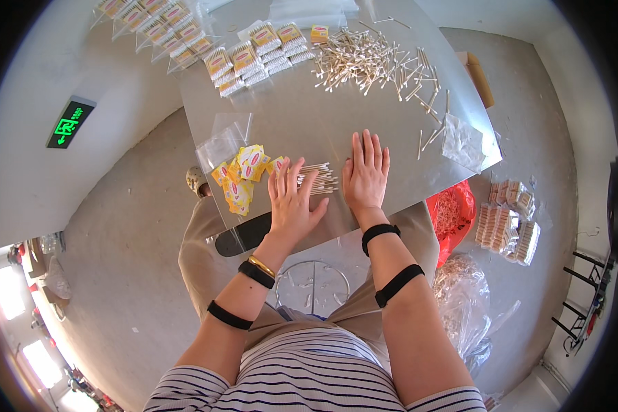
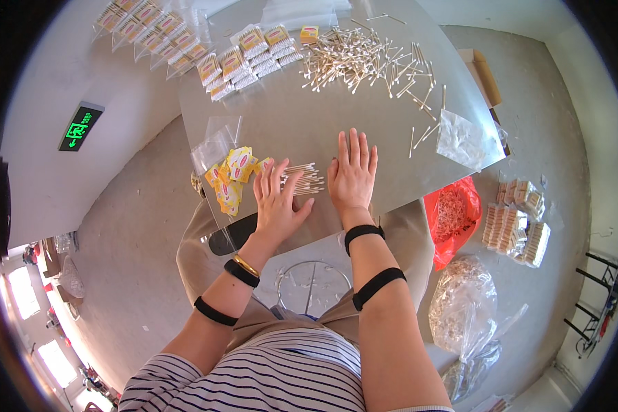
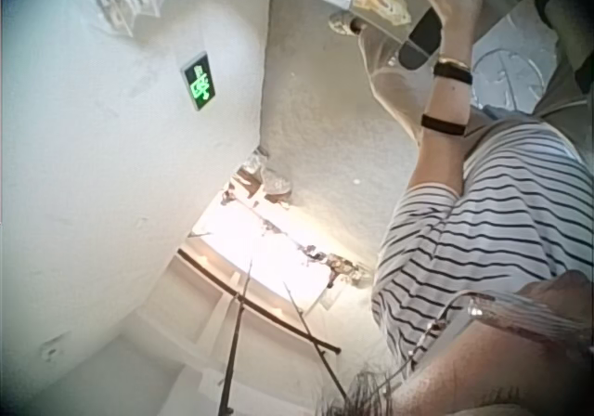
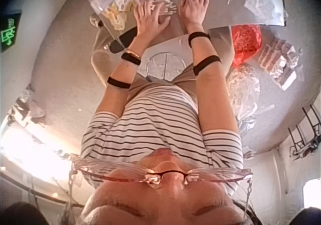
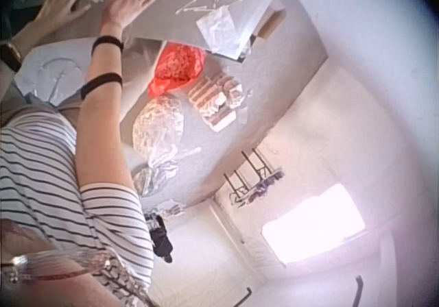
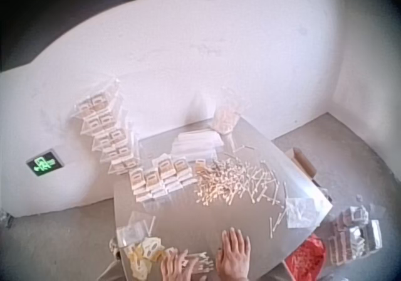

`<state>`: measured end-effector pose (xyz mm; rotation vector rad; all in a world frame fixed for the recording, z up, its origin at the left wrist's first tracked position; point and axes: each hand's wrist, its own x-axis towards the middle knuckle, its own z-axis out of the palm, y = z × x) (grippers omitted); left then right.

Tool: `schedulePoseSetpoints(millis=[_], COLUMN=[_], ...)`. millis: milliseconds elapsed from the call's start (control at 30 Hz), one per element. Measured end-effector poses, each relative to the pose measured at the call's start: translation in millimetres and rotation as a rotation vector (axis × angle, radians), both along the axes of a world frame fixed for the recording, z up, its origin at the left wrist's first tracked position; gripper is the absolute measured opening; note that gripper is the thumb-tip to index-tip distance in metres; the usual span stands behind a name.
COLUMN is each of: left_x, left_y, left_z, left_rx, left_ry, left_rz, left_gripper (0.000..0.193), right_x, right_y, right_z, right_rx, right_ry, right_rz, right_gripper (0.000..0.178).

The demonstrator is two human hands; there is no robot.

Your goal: Packing loose cotton swabs into small plastic bags and arranging them.

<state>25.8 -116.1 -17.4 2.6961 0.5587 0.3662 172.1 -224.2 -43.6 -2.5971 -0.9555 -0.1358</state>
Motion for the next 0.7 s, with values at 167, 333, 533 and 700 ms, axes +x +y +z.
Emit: schedulePoseSetpoints(millis=[167, 333, 533, 700], left_x=[1.5, -2.8, -18.8, -27.6], left_y=[1.6, -1.3, -15.3, -23.0], left_z=[-0.3, 0.9, 6.4, 11.5], left_rx=[-0.004, 0.004, -0.032, -0.061], left_ry=[-0.006, 0.003, 0.013, 0.061], left_rz=[-0.013, -0.023, -0.044, -0.080], left_gripper=[0.056, 0.052, 0.053, 0.065], right_x=[0.1, 0.0, 0.5, 13.1], right_y=[0.0, 1.0, 1.1, -17.9], right_z=[-0.7, -1.3, 1.1, -10.8], right_rx=[-0.018, -0.019, 0.001, 0.115], right_ry=[0.016, 0.009, -0.002, 0.119], right_rz=[-0.005, -0.007, -0.009, 0.052], right_gripper=[0.059, 0.058, 0.056, 0.055])
